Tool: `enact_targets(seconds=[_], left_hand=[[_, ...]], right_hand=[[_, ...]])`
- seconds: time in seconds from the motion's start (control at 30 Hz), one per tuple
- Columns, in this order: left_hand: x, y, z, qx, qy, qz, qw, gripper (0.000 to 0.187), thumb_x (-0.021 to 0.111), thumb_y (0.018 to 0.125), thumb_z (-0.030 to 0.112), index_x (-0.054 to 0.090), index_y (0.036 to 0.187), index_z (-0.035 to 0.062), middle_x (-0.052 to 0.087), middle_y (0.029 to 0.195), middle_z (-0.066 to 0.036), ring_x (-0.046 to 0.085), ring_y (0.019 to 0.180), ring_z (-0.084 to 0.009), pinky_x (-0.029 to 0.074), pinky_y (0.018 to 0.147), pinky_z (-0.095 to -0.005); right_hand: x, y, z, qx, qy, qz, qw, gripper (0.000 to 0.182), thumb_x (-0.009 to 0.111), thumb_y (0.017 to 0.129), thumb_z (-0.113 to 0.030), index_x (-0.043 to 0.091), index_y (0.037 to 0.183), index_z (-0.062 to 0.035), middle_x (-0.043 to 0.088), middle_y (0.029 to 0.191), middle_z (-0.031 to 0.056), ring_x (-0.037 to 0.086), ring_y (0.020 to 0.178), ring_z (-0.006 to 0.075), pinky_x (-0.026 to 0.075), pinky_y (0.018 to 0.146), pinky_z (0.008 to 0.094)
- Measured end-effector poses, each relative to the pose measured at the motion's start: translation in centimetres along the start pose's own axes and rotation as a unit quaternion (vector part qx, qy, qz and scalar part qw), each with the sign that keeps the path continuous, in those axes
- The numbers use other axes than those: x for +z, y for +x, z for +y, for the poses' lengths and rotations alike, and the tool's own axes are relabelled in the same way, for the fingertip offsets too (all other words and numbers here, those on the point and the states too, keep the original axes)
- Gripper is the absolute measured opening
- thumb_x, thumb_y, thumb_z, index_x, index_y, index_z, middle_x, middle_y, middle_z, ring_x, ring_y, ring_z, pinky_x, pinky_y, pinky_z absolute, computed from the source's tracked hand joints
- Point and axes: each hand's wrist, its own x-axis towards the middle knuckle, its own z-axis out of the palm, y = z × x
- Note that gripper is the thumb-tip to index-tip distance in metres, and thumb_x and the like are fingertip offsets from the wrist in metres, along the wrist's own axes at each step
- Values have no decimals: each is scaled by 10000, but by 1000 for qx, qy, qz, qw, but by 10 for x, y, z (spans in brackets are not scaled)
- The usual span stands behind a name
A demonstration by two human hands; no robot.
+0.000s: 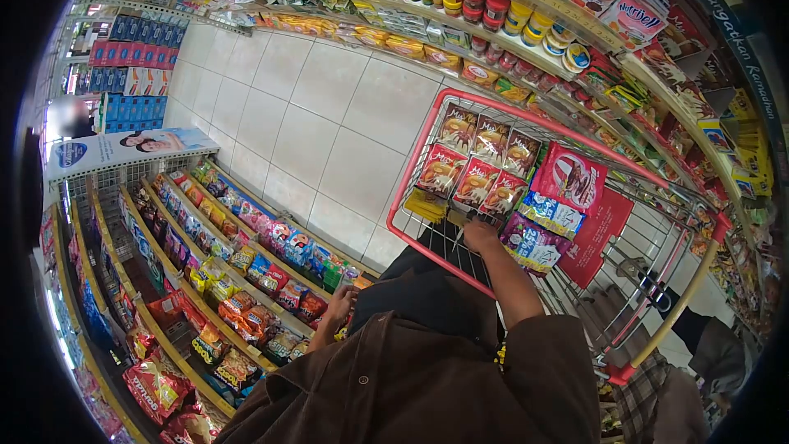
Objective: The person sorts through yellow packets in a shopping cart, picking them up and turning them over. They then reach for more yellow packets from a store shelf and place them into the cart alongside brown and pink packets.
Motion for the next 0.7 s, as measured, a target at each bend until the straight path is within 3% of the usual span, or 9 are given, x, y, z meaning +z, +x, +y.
enact_targets(seconds=[0.37, 0.47, 0.53, 0.7], left_hand=[[4, -11, 19, 20, 50, 10, 999, 251, 437, 941, 134, 577, 1106, 6, 653, 977, -127, 620, 879, -190, 500, 750, -314], [6, -21, 36, -3, 55, 14, 998, 241, 448, 938, 136, 582, 1098, 15, 653, 968, -119, 615, 859, -182, 496, 738, -306], [4, -18, 33, 9, 57, 16, 998, 238, 455, 937, 140, 583, 1097, 19, 653, 963, -116, 612, 850, -177, 495, 734, -303], [3, -14, 31, 10, 54, 15, 998, 233, 477, 933, 152, 588, 1098, 30, 656, 957, -112, 605, 822, -165, 494, 718, -296]], right_hand=[[2, 6, -14, -18, 46, 66, 997, 351, 472, 875, -134, 564, 1207, -68, 538, 1237, 212, 572, 1129, 367, 492, 924, 436], [-3, 11, -14, 16, 58, 42, 997, 388, 559, 833, -147, 556, 1213, -71, 532, 1247, 204, 567, 1140, 353, 493, 932, 424], [-3, 19, -9, -4, 53, -26, 998, 633, 589, 785, -126, 423, 1396, -143, 473, 1310, 208, 534, 1168, 376, 439, 995, 416], [10, 33, 6, -43, 121, -8, 992, 708, 646, 695, -122, 456, 1377, -132, 528, 1293, 193, 547, 1162, 348, 445, 985, 391]])
